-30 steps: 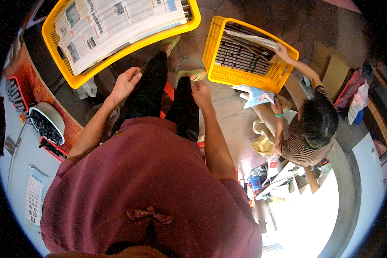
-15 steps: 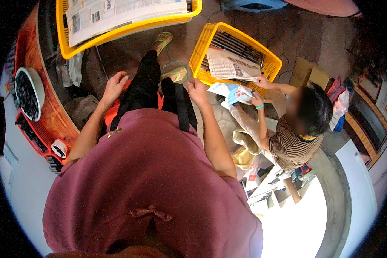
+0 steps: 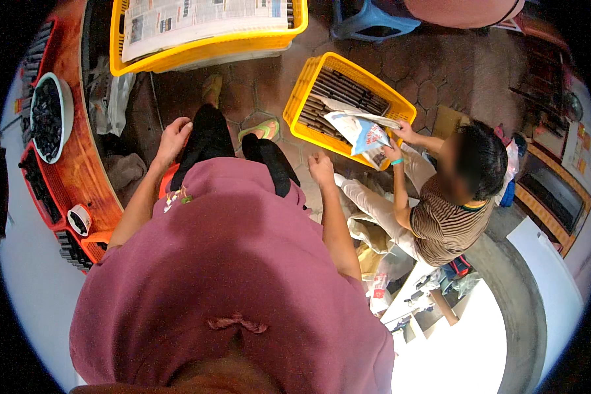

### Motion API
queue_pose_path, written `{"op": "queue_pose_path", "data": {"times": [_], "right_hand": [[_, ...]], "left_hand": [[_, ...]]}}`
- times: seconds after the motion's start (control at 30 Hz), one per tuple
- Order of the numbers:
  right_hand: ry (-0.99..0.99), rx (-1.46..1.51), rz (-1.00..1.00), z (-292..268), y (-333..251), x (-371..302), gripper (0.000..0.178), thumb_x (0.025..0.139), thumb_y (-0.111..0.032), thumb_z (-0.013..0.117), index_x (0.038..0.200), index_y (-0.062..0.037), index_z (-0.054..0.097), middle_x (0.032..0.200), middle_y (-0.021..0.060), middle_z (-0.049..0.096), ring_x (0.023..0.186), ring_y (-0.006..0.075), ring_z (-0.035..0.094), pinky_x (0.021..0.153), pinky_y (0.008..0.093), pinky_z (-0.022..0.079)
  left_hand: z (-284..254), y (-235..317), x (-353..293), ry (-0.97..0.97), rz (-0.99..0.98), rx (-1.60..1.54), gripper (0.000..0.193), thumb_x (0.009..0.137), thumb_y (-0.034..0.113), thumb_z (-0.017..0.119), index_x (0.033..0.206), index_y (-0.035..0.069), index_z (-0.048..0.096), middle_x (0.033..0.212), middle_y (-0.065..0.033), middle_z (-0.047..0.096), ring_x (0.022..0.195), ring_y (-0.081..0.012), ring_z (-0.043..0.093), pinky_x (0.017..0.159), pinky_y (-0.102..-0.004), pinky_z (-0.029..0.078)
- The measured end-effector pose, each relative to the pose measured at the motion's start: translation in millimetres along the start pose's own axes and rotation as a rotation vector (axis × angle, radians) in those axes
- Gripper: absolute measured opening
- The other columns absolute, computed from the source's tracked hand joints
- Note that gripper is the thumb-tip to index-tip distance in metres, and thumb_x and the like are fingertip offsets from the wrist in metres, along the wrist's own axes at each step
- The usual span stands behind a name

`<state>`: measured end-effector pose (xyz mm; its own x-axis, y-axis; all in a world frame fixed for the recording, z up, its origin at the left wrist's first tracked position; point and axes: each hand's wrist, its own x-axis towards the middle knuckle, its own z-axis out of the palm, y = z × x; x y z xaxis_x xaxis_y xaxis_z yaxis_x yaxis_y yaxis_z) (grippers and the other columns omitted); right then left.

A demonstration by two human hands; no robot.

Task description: The person repeatedly picks up cylindrical metal rods from a yellow basket, transfers them to a table, and then moves them into a red basket. They also handle a bowl of small black caps and arrange the rods on the table.

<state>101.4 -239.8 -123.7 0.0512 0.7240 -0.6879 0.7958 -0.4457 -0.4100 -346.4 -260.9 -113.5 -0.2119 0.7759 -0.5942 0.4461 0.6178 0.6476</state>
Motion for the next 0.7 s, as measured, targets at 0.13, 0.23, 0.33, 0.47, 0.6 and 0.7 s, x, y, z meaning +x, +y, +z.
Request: {"op": "queue_pose_path", "data": {"times": [0.13, 0.23, 0.33, 0.47, 0.6, 0.7], "right_hand": [[0.001, 0.030, 0.110, 12, -8, -11, 0.034, 0.087, -0.027, 0.057, 0.101, 0.0040, 0.063, 0.080, 0.0202, 0.068, 0.073, 0.0304, 0.069, 0.072, 0.0395, 0.052], [0.011, 0.163, 0.180, 29, -23, -18, 0.029, 0.087, -0.024, 0.058, 0.094, 0.0046, 0.062, 0.076, 0.0160, 0.067, 0.066, 0.0239, 0.066, 0.064, 0.0360, 0.052], [0.067, 0.308, 0.199, 51, -56, -31, 0.026, 0.087, -0.022, 0.059, 0.083, 0.0039, 0.061, 0.069, 0.0110, 0.063, 0.058, 0.0176, 0.060, 0.053, 0.0326, 0.048], [0.060, 0.364, 0.285, 61, -129, -32, 0.026, 0.091, -0.022, 0.057, 0.095, 0.0040, 0.060, 0.075, 0.0102, 0.064, 0.061, 0.0174, 0.061, 0.054, 0.0307, 0.048], [0.119, 0.465, 0.296, 90, -156, -35, 0.030, 0.094, -0.022, 0.056, 0.104, 0.0050, 0.062, 0.079, 0.0100, 0.065, 0.064, 0.0169, 0.064, 0.056, 0.0300, 0.049], [0.142, 0.505, 0.319, 109, -176, -47, 0.027, 0.094, -0.021, 0.056, 0.102, 0.0044, 0.061, 0.078, 0.0094, 0.065, 0.064, 0.0163, 0.063, 0.055, 0.0302, 0.049]], "left_hand": [[-35, 3, 21, 0.016, 0.018, -0.030, 0.038, 0.092, 0.030, 0.057, 0.114, -0.001, 0.063, 0.104, -0.0211, 0.068, 0.098, -0.0322, 0.066, 0.085, -0.0379, 0.050], [-69, 5, 39, 0.043, 0.075, -0.049, 0.038, 0.092, 0.031, 0.057, 0.112, -0.001, 0.064, 0.102, -0.0211, 0.069, 0.096, -0.0323, 0.067, 0.084, -0.0379, 0.050], [-114, 6, 55, 0.007, 0.073, -0.031, 0.039, 0.093, 0.031, 0.056, 0.114, -0.001, 0.062, 0.100, -0.0187, 0.068, 0.094, -0.0288, 0.065, 0.082, -0.0364, 0.050], [-162, -16, 79, -0.066, 0.075, 0.015, 0.039, 0.095, 0.029, 0.055, 0.118, -0.002, 0.059, 0.100, -0.0135, 0.066, 0.090, -0.0217, 0.062, 0.080, -0.0331, 0.048], [-200, -17, 101, -0.088, 0.107, 0.009, 0.040, 0.091, 0.032, 0.056, 0.111, -0.001, 0.063, 0.097, -0.0209, 0.068, 0.092, -0.0323, 0.066, 0.081, -0.0384, 0.050], [-221, -20, 118, -0.117, 0.150, 0.032, 0.039, 0.092, 0.031, 0.056, 0.112, -0.001, 0.063, 0.098, -0.0200, 0.068, 0.092, -0.0317, 0.066, 0.081, -0.0375, 0.050]]}}
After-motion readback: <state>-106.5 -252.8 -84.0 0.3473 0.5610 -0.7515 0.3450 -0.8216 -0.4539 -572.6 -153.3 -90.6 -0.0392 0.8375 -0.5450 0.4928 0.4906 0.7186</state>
